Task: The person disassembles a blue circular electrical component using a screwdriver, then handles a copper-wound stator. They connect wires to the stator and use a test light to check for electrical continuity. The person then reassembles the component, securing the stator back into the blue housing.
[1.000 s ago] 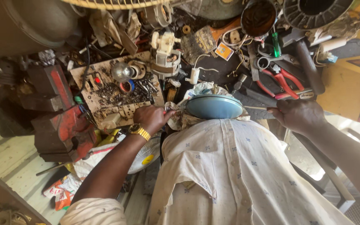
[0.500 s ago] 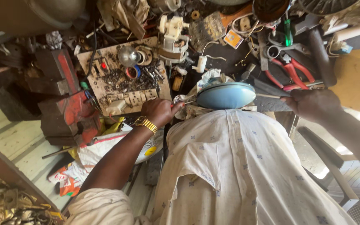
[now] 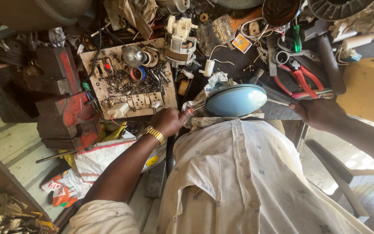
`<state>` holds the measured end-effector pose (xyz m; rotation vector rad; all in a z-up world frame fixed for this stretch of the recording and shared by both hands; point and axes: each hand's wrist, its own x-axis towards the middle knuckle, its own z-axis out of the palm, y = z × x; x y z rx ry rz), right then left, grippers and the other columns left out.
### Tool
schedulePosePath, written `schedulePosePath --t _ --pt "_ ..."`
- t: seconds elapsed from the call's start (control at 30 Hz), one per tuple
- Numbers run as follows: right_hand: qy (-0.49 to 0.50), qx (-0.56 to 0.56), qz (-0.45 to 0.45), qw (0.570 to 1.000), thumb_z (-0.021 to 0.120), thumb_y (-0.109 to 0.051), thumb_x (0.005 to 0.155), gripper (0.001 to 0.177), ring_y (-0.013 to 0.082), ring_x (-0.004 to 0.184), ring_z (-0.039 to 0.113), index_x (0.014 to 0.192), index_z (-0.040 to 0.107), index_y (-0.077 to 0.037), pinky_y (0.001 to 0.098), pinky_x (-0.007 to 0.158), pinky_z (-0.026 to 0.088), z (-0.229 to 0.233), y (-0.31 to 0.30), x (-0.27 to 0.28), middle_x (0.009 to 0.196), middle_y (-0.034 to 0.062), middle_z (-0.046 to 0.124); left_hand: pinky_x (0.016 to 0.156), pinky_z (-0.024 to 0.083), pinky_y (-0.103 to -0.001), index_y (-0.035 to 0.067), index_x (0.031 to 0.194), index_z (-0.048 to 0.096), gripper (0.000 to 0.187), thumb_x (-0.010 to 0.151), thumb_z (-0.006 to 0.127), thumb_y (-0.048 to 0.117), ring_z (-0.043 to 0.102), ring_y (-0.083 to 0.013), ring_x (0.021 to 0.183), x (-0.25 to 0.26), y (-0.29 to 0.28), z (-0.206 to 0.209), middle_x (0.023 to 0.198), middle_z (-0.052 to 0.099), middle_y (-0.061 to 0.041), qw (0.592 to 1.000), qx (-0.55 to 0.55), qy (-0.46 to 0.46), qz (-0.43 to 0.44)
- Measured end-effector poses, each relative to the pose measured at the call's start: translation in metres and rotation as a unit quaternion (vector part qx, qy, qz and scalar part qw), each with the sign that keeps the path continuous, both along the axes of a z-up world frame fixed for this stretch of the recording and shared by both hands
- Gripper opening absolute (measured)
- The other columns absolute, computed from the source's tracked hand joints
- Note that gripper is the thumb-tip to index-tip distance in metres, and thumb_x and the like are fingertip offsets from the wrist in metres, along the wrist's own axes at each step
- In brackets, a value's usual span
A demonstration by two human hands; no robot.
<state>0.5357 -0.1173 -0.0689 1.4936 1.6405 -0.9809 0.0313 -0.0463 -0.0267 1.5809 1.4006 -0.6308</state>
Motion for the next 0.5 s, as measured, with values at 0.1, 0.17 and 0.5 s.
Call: schedulePosePath --t 0.1,0.17,0.5 --pt "0.023 -0.006 -0.014 1.0 0.029 -0.065 0.104 0.066 0.0348 0.084 0.075 0.108 0.077 -0.021 0.0501 0.082 0.059 -0.008 -0.018 0.004 0.086 0.0135 0.078 0.064 0.055 -0.046 0.01 0.071 0.073 0.077 0.094 0.038 0.075 0.075 -0.0292 0.068 -0.001 -0.007 -0.001 0.068 0.076 -0.014 0.995 -0.073 0.03 0.06" --pt "0.035 0.032 -0.006 0.999 0.031 -0.066 0.103 0.065 0.0362 0.082 0.073 0.107 0.077 -0.02 0.0513 0.078 0.059 -0.008 -0.008 0.0 0.084 0.0142 0.076 0.064 0.055 -0.047 0.01 0.072 0.074 0.076 0.094 0.041 0.075 0.072 -0.0316 0.068 -0.002 -0.004 -0.003 0.072 0.074 -0.015 0.998 -0.03 0.034 0.038" --pt "-0.017 0.248 -0.007 0.969 0.046 -0.068 0.101 0.052 0.0297 0.074 0.074 0.101 0.077 -0.026 0.0458 0.066 0.06 0.064 0.007 -0.037 0.077 0.0075 0.074 0.064 0.054 -0.048 0.015 0.08 0.076 0.058 0.09 0.052 0.068 0.071 -0.0338 0.072 -0.009 -0.023 -0.001 0.08 0.074 -0.012 0.992 0.123 -0.01 0.001"
